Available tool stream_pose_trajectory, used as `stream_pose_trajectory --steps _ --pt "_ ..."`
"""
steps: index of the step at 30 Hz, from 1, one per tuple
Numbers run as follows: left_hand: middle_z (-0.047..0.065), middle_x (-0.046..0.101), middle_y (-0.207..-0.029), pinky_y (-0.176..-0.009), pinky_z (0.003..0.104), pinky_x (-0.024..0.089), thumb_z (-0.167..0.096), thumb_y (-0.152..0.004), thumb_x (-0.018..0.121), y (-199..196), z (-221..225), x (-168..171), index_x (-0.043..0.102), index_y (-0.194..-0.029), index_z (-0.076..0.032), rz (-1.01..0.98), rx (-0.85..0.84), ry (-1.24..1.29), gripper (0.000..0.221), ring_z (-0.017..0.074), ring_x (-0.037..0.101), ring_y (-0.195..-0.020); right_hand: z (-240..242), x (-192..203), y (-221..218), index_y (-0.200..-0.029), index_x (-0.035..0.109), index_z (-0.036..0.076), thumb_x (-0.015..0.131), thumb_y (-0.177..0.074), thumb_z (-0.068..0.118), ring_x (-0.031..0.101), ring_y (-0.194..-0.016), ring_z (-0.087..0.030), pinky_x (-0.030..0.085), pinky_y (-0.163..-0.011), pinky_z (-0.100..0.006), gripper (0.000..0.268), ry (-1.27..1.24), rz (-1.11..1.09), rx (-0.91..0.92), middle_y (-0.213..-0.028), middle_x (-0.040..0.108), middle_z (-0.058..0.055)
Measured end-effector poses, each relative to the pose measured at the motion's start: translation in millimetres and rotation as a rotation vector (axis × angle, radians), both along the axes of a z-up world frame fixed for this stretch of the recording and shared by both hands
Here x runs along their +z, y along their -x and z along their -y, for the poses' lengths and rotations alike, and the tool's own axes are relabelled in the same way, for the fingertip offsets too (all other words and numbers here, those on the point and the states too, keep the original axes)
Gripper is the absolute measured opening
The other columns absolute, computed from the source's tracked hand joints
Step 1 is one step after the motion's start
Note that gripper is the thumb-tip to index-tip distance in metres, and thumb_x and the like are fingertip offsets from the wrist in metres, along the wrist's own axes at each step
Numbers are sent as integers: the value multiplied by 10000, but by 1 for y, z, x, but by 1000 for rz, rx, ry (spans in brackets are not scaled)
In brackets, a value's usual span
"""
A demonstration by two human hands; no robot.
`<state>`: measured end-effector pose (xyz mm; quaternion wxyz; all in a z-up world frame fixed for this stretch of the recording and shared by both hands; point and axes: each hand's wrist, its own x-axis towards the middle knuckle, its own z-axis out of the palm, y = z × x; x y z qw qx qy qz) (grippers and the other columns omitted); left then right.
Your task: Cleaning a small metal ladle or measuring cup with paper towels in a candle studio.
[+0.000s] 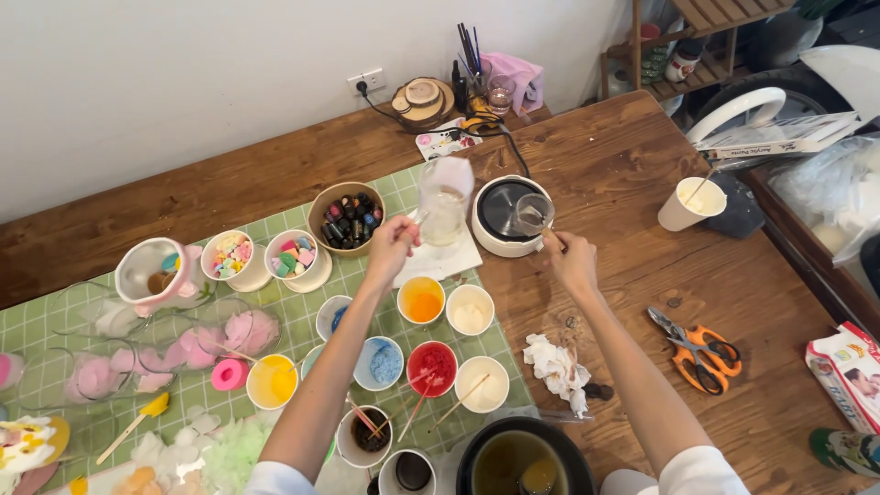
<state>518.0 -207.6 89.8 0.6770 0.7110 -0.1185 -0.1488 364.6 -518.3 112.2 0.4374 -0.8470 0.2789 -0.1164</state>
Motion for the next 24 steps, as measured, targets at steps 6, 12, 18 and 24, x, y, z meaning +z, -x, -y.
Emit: stream_pose_trajectory --steps 6,12,18,24 --pt "-3 630 -760 -579 225 394 -81 -1023 589 1 -43 -29 644 -924 -60 -63 -6 -48 115 65 491 -644 1 -20 -12 -1138 750 11 723 -964 242 765 -664 -221 584 -681 -362 290 32 -1 42 -812 764 -170" --pt "-13 633 -771 -576 223 408 -100 -1020 589 6 -53 -42 637 -927 -69 -118 -22 -67 109 59 494 -644 4 -23 -12 -1194 713 -5 757 -903 206 764 -669 -212 601 -648 -345 363 11 62 33 -928 770 -155" --pt "4 653 -791 -596 231 440 -120 -1029 587 3 -55 -48 627 -940 -63 -209 -106 -49 113 83 528 -649 31 -38 -2 -1204 739 -19 716 -997 234 752 -786 -162 587 -707 -306 327 -76 120 -53 -952 789 -151" --pt "28 718 -897 -696 251 540 -144 -1034 559 1 -63 -48 639 -996 -55 -334 -204 -88 126 112 664 -757 65 -119 7 -1272 665 -12 625 -1017 177 756 -754 -157 564 -603 -294 320 -221 57 -55 -1091 755 -123"
